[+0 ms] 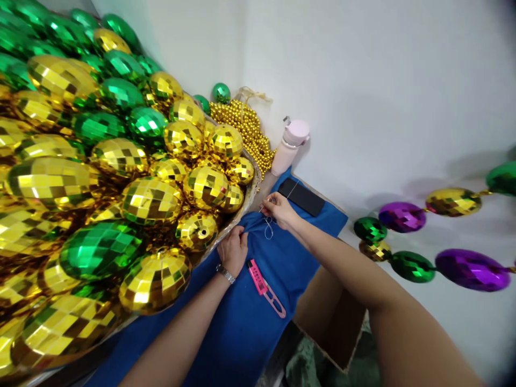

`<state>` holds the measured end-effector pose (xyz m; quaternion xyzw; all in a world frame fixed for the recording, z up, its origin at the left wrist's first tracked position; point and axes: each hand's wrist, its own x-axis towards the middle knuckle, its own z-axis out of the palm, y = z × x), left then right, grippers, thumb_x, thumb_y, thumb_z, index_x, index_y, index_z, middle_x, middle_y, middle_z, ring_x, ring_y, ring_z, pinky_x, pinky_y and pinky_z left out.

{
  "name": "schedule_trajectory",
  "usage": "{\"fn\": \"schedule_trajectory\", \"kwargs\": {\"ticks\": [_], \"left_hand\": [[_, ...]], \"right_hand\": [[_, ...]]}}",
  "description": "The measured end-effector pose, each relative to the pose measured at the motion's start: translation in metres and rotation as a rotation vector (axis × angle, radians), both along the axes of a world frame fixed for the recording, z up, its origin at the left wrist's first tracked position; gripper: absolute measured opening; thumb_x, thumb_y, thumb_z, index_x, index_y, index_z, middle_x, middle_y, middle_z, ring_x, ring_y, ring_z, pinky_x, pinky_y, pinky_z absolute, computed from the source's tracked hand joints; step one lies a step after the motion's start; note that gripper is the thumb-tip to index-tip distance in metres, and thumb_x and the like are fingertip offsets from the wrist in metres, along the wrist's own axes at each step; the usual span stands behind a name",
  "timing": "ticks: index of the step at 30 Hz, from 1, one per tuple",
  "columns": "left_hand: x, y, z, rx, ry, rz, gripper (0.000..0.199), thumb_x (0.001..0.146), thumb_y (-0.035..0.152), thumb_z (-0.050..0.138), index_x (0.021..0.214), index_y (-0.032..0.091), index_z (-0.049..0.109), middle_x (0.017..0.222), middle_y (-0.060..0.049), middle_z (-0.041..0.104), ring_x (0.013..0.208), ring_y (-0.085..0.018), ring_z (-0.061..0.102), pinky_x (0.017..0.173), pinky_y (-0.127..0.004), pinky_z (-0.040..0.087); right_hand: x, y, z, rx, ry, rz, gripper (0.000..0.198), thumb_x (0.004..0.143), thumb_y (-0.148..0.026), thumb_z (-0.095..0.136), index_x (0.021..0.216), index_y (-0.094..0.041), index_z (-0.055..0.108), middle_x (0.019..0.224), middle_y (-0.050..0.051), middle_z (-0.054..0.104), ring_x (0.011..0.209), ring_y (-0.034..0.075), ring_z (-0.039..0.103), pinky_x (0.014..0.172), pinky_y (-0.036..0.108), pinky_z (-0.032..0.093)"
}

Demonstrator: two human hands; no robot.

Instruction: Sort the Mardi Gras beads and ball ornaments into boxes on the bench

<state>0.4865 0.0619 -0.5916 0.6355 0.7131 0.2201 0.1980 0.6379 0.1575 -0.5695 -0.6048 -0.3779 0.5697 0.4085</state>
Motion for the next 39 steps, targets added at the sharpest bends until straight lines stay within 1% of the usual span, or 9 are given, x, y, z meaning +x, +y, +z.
{"fn": "schedule_trajectory", "kwargs": {"ticks": [3, 5, 10, 13, 16, 21, 28, 34, 39], "left_hand": [[0.0, 0.0, 0.001, 0.002, 0.004, -0.006, 0.016, 0.091, 0.025, 0.058, 0.101, 0.02, 0.069, 0.094, -0.007, 0.072, 0.084, -0.021, 0.064, 0.073, -0.03, 0.045], [0.0, -0.001, 0.001, 0.0, 0.008, -0.004, 0.015, 0.091, 0.025, 0.058, 0.101, 0.02, 0.069, 0.094, -0.007, 0.072, 0.084, -0.021, 0.064, 0.073, -0.03, 0.044], [0.0, -0.001, -0.001, 0.006, -0.023, 0.019, 0.015, 0.089, 0.025, 0.061, 0.1, 0.018, 0.07, 0.093, -0.007, 0.073, 0.088, -0.023, 0.064, 0.078, -0.031, 0.044], [0.0, 0.0, -0.001, 0.014, -0.043, 0.022, 0.017, 0.089, 0.022, 0.062, 0.103, 0.018, 0.071, 0.095, -0.007, 0.073, 0.088, -0.022, 0.064, 0.079, -0.031, 0.044], [0.0, 0.0, -0.001, -0.001, -0.023, 0.015, 0.016, 0.089, 0.022, 0.061, 0.102, 0.018, 0.07, 0.093, -0.006, 0.073, 0.085, -0.022, 0.064, 0.076, -0.031, 0.044], [0.0, 0.0, -0.002, 0.003, 0.007, 0.01, 0.017, 0.089, 0.026, 0.062, 0.101, 0.017, 0.07, 0.093, -0.008, 0.072, 0.089, -0.024, 0.064, 0.079, -0.033, 0.045], [0.001, 0.0, -0.001, 0.004, -0.023, 0.012, 0.021, 0.086, 0.015, 0.063, 0.105, 0.017, 0.07, 0.097, -0.008, 0.073, 0.091, -0.024, 0.065, 0.08, -0.032, 0.046], [0.0, 0.001, -0.005, 0.003, 0.006, 0.026, 0.015, 0.087, 0.024, 0.065, 0.099, 0.017, 0.071, 0.091, -0.007, 0.073, 0.085, -0.024, 0.066, 0.076, -0.033, 0.046], [-0.001, 0.001, -0.008, 0.048, -0.016, 0.019, 0.016, 0.084, 0.018, 0.066, 0.099, 0.019, 0.071, 0.091, -0.006, 0.073, 0.086, -0.022, 0.066, 0.077, -0.031, 0.047]], "right_hand": [[-0.004, 0.001, -0.006, -0.101, -0.14, -0.074, 0.016, 0.091, -0.014, 0.053, 0.078, -0.02, 0.045, 0.06, -0.005, 0.059, 0.045, 0.006, 0.051, 0.041, 0.015, 0.037], [-0.01, 0.003, -0.01, -0.12, -0.199, -0.099, 0.019, 0.092, -0.018, 0.053, 0.077, -0.02, 0.043, 0.059, -0.006, 0.058, 0.043, 0.006, 0.049, 0.039, 0.014, 0.035], [-0.01, 0.002, -0.005, 0.036, -0.04, 0.058, 0.022, 0.092, -0.028, 0.059, 0.08, -0.021, 0.041, 0.062, -0.006, 0.061, 0.048, 0.007, 0.056, 0.045, 0.015, 0.044], [-0.001, -0.001, -0.002, -0.032, 0.017, 0.071, 0.019, 0.091, -0.022, 0.06, 0.083, -0.02, 0.044, 0.064, -0.004, 0.063, 0.051, 0.008, 0.059, 0.048, 0.017, 0.049], [-0.003, -0.001, -0.007, -0.113, -0.024, -0.01, 0.015, 0.095, -0.018, 0.053, 0.082, -0.02, 0.045, 0.06, -0.004, 0.06, 0.046, 0.007, 0.055, 0.044, 0.015, 0.045], [-0.018, 0.006, -0.012, -0.046, -0.092, -0.003, 0.022, 0.094, -0.026, 0.057, 0.079, -0.021, 0.042, 0.058, -0.006, 0.059, 0.044, 0.007, 0.053, 0.041, 0.015, 0.042], [-0.006, 0.0, -0.005, -0.083, -0.038, 0.048, 0.015, 0.093, -0.016, 0.058, 0.082, -0.018, 0.047, 0.064, -0.003, 0.063, 0.05, 0.007, 0.058, 0.048, 0.017, 0.05], [-0.017, -0.001, -0.01, -0.108, -0.073, -0.047, 0.022, 0.097, -0.022, 0.053, 0.077, -0.02, 0.042, 0.055, -0.006, 0.059, 0.041, 0.007, 0.053, 0.037, 0.013, 0.039], [-0.004, -0.004, -0.008, -0.113, 0.066, 0.059, 0.019, 0.094, -0.017, 0.057, 0.081, -0.019, 0.044, 0.061, -0.004, 0.064, 0.047, 0.008, 0.06, 0.045, 0.015, 0.05]]}}
